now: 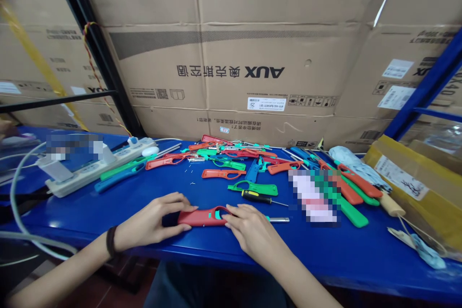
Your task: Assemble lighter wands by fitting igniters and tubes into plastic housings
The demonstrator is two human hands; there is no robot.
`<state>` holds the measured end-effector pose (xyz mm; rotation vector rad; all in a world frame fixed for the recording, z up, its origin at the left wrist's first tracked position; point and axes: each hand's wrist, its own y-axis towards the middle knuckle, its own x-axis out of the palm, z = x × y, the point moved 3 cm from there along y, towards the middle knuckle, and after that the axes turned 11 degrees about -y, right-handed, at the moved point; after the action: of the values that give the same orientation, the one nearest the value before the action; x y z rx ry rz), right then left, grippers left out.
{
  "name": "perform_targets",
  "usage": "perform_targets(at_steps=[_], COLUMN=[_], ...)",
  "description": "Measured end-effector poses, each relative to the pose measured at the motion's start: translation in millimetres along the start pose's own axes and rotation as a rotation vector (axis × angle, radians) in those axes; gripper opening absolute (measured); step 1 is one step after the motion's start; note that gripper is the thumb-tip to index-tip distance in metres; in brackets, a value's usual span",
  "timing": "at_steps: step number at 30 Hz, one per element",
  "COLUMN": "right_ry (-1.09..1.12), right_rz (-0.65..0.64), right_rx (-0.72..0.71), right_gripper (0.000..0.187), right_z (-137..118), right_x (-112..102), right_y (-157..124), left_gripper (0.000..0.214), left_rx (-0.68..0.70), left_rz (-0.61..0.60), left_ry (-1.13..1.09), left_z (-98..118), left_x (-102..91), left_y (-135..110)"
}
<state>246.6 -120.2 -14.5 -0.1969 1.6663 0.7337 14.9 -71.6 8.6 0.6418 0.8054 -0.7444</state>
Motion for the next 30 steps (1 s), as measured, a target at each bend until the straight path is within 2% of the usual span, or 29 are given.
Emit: perform_targets(at_steps=[3, 6, 10, 13, 15, 21, 24, 30], right_ry=[0.080, 0.139, 0.105, 0.014, -0.046, -0.137, -0.161, -0.123], right_rz=[-0.024, -0.044, 0.002, 0.109, 0.186, 0.353, 0.407, 0.342], right_rx=[0.009, 0.009, 0.005, -0.061, -0.119, -0.144, -0.207, -0.252], right_gripper=[0.027, 0.027, 0.030, 0.034, 0.031, 0.024, 0.022, 0.021], right_z=[-0.4, 1.0, 0.7, -3.0, -5.7, -8.3, -10.8, -9.6], right_x=[-4.2, -5.8, -1.8, 1.9, 3.0, -1.2, -3.6, -8.1], right_y=[1.8, 6.4, 1.3, -8.5, -13.0, -9.5, -7.4, -4.1], left_gripper=[0.029, 0.026, 0.031, 0.035, 0.035, 0.035, 0.035, 0.034], left_rx=[-0.013, 0.029, 0.229, 0.390, 0.444, 0.449, 0.419, 0.337], left_rz=[0.000, -0.002, 0.060, 0.092, 0.094, 0.128, 0.148, 0.066], left_ry=[0.018, 0.135, 0.435, 0.618, 0.670, 0.634, 0.557, 0.392], left_z=[7.0, 6.9, 4.6, 4.8, 5.0, 6.5, 8.1, 12.1], left_x=[1.9, 5.9, 17.2, 27.6, 31.7, 29.5, 26.6, 21.6], left_y=[-2.2, 0.0, 0.4, -2.7, -4.1, -2.9, -1.9, 1.4])
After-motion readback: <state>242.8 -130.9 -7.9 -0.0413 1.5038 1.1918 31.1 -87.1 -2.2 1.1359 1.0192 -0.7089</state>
